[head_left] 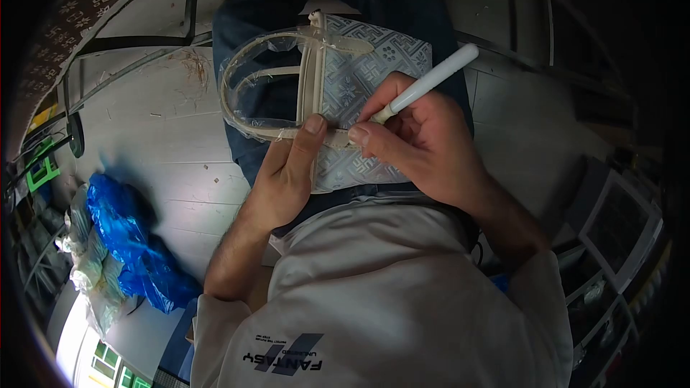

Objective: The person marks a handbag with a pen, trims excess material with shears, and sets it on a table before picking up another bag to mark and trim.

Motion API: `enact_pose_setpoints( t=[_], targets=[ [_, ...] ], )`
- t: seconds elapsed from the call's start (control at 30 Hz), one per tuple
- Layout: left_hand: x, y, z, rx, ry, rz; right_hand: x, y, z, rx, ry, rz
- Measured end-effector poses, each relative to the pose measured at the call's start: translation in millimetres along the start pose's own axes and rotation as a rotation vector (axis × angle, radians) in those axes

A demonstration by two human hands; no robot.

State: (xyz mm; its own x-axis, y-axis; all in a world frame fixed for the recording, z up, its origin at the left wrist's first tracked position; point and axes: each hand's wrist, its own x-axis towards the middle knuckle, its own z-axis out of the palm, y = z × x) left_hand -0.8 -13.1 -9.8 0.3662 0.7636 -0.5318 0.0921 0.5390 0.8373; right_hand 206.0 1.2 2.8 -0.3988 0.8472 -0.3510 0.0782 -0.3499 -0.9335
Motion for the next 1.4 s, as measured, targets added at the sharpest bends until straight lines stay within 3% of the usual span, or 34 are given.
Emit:
enact_pose_setpoints(
  t=[0.1, 0.17, 0.2, 0.23, 0.3, 0.33, 0.4, 0.47, 0.53, 0.57, 0.6, 0.63, 0.7, 0.77, 0.8, 0.93, 1.0, 1.03, 1.07, 1.13, 1.27, 1.33, 1.37, 1.4],
  targets=[
    [0.7, -5.1, -3.5, 0.050, 0.021, -0.048, 1.8, -0.9, 4.2, 0.095, 0.048, 0.044],
    [-0.5, 2.2, -4.4, 0.118, -0.014, -0.069, 2.2, 15.0, 13.9, -0.695, 0.281, -0.737],
    [-1.4, 5.9, -3.8, 0.188, -0.056, -0.094, 1.2, 22.7, 22.3, -0.659, 0.332, -0.818],
    [-1.0, 2.5, -1.6, 0.184, -0.063, -0.088, -4.9, 22.4, 21.4, -0.670, 0.334, -0.817],
    [2.3, -4.1, 1.5, 0.007, 0.033, 0.059, -8.1, 12.2, 14.6, -0.471, 0.183, -0.401],
    [0.0, -0.9, 0.8, 0.008, 0.035, 0.072, -7.9, 1.0, 4.7, -0.202, 0.073, -0.219],
    [-2.0, 11.0, -2.9, 0.203, -0.097, 0.176, -8.5, -15.4, -9.0, 0.238, 0.046, -0.091],
    [-1.8, 15.2, -11.5, 0.230, -0.104, 0.138, 1.5, -18.4, -27.8, 0.200, 0.089, -0.182],
    [-2.3, 14.3, -24.7, 0.363, -0.207, 0.166, 25.4, -17.3, -44.6, -0.462, 0.472, -0.769],
    [-1.8, 13.6, -28.0, 0.368, -0.223, 0.168, 35.1, -16.5, -52.5, -0.619, 0.504, -0.795],
    [-2.0, 12.7, -30.8, 0.467, -0.321, 0.324, 34.7, -16.3, -52.1, -0.622, 0.521, -0.789],
    [-2.7, 12.6, -34.7, 0.565, -0.418, 0.481, 35.3, -15.6, -50.3, -0.576, 0.408, -0.614],
    [-5.7, 13.1, -42.0, 0.645, -0.488, 0.469, 37.9, -13.7, -47.3, -0.465, 0.169, -0.279],
    [-7.7, 4.1, -47.8, -0.350, -0.405, 0.160, 38.4, -12.3, -44.8, -0.436, 0.180, -0.235],
    [1.1, 4.3, -60.4, -0.379, -0.407, 0.066, 37.7, -12.3, -43.2, -0.418, 0.201, -0.186],
    [19.9, 17.9, -53.5, -0.371, -0.362, 0.240, 35.6, -16.1, -31.2, -0.550, 0.233, -0.198],
    [23.4, 42.5, -26.5, 0.040, -0.311, 0.136, 36.1, -17.3, -23.8, -0.737, 0.310, -0.336],
    [27.2, 56.7, -17.2, 0.482, -0.132, -0.021, 35.8, -18.4, -23.9, -0.736, 0.315, -0.332],
    [29.1, 55.1, -9.8, 0.484, -0.142, -0.020, 34.7, -19.6, -25.3, -0.708, 0.307, -0.373],
    [30.8, 47.1, 4.2, -0.092, -0.040, 0.081, 30.5, -16.8, -31.0, -0.687, 0.308, -0.399],
    [32.1, 31.4, 13.5, -0.108, 0.169, 0.102, 26.6, -19.4, -41.5, -0.335, 0.332, -0.477],
    [32.9, 21.4, 12.5, 0.107, 0.256, 0.325, 19.1, -30.6, -45.4, -0.260, 0.379, -0.526],
    [32.1, 21.9, 11.5, 0.109, 0.253, 0.327, 15.7, -33.7, -48.8, -0.260, 0.383, -0.527],
    [30.7, 23.1, 10.7, 0.153, 0.246, 0.336, 11.3, -36.1, -52.6, -0.202, 0.226, -0.468]
  ],
)
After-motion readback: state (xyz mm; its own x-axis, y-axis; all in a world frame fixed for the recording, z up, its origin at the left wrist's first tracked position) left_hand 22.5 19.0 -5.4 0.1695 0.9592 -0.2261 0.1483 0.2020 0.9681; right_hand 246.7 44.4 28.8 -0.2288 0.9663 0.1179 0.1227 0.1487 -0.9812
